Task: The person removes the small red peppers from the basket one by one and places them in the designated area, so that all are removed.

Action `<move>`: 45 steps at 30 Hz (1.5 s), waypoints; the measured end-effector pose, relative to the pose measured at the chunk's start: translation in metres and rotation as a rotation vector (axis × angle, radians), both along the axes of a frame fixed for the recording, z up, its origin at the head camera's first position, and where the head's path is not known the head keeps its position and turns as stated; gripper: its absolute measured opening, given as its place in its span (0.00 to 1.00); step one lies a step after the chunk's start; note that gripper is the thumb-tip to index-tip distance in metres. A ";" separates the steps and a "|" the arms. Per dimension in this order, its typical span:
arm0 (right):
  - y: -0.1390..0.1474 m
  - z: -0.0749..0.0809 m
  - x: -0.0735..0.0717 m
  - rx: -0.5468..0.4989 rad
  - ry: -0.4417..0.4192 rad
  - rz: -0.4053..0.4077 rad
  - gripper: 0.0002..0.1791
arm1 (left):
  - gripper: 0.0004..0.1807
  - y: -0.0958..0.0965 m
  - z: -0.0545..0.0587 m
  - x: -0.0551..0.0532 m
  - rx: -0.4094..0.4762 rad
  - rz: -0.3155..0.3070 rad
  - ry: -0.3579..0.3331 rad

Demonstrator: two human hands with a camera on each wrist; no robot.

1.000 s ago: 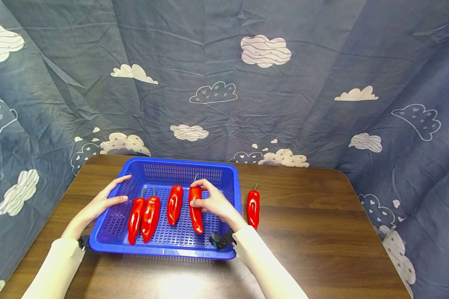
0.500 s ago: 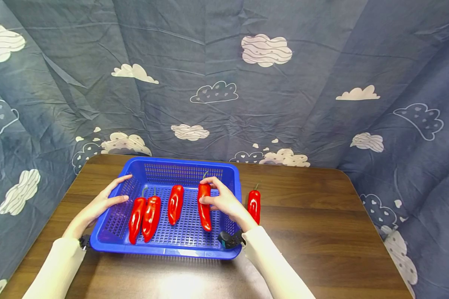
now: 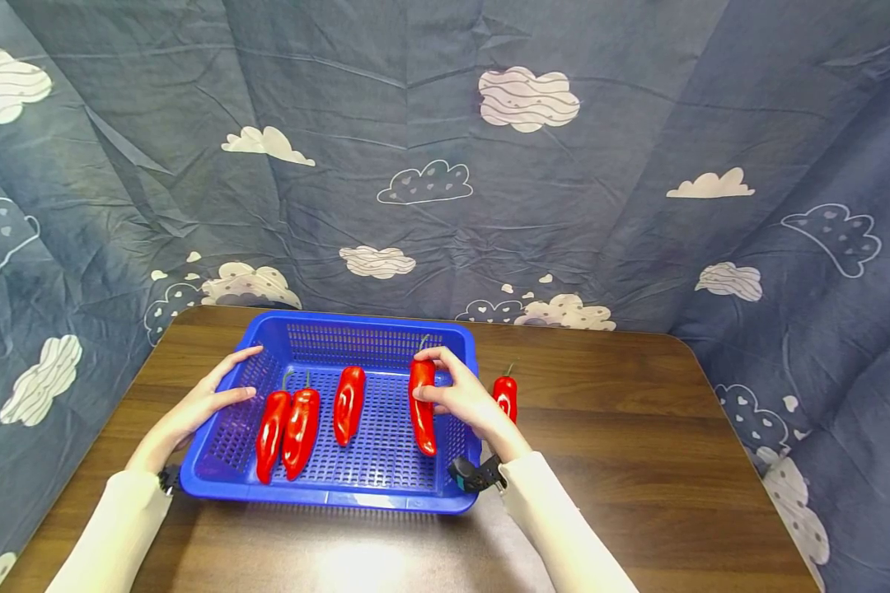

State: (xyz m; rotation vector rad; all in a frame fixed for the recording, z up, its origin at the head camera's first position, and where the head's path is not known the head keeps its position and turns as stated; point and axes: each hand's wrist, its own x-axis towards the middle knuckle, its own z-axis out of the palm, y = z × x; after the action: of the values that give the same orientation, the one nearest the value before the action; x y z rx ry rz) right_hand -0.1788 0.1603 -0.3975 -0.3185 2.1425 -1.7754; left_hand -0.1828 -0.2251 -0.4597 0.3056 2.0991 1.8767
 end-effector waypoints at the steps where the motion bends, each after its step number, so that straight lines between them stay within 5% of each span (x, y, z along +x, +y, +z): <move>1: 0.001 0.001 0.000 0.003 0.000 -0.003 0.25 | 0.34 0.000 0.000 0.000 0.003 0.001 -0.003; 45: 0.047 0.016 0.005 0.073 0.038 -0.093 0.26 | 0.34 0.000 -0.001 -0.001 0.007 0.001 -0.003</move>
State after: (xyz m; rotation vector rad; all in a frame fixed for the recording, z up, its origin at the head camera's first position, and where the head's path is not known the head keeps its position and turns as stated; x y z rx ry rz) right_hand -0.1739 0.2075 -0.3817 -0.2404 2.2772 -1.7480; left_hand -0.1836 -0.2253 -0.4607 0.3037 2.0913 1.8846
